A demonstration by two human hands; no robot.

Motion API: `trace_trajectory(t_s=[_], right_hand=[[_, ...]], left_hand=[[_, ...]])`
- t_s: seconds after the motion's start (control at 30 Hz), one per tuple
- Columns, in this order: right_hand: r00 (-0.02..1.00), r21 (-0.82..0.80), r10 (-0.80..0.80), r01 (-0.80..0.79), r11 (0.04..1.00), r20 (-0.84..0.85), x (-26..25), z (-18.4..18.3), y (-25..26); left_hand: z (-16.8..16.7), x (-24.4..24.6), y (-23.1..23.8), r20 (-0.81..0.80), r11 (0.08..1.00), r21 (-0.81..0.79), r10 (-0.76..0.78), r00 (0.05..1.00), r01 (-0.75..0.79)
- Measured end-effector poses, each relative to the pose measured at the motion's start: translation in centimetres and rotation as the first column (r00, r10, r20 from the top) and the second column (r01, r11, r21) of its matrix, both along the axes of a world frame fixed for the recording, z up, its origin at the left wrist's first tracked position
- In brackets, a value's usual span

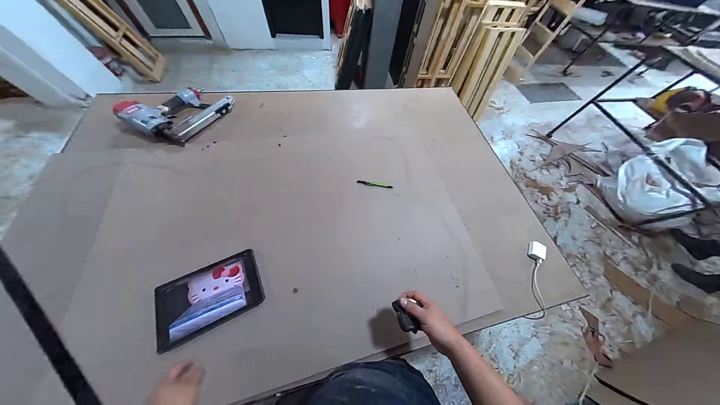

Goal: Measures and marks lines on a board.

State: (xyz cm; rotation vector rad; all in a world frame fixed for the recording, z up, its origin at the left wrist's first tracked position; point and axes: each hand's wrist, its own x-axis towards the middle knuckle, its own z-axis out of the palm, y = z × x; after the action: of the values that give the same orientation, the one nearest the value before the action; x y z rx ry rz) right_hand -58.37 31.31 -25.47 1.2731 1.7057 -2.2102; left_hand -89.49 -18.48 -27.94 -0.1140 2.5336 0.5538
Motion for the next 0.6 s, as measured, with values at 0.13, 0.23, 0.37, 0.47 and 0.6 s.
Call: trace_trajectory(t_s=[0.13,0.23,0.37,0.47,0.6], right_hand=[[0.996,-0.032,0.085,-0.085,0.996,-0.004,-1.4,-0.5,-3.5],[0.955,-0.023,0.297,-0.297,0.955,-0.029,-4.3,0.5,-8.0],[0.777,0.062,0.612,-0.61,0.79,-0.146,-9.1,1.2,-14.6],[0.714,0.008,0.671,-0.683,0.73,-0.202,-10.5,-0.1,-17.4],[0.758,-0.009,0.645,-0.649,0.761,-0.098,-10.3,-3.1,-20.3]], left_hand=[[1.6,7.2,8.8,0.073,0.952,0.279,-0.153,0.985,0.127],[4.4,12.6,12.6,0.129,0.866,0.466,-0.268,0.955,0.18],[5.2,13.7,9.1,-0.005,0.936,0.338,-0.1,0.995,0.095],[2.5,13.1,-0.3,-0.248,0.98,0.007,0.195,0.949,-0.2],[-2.6,13.5,-13.1,-0.19,0.88,-0.189,0.402,0.896,-0.435]])
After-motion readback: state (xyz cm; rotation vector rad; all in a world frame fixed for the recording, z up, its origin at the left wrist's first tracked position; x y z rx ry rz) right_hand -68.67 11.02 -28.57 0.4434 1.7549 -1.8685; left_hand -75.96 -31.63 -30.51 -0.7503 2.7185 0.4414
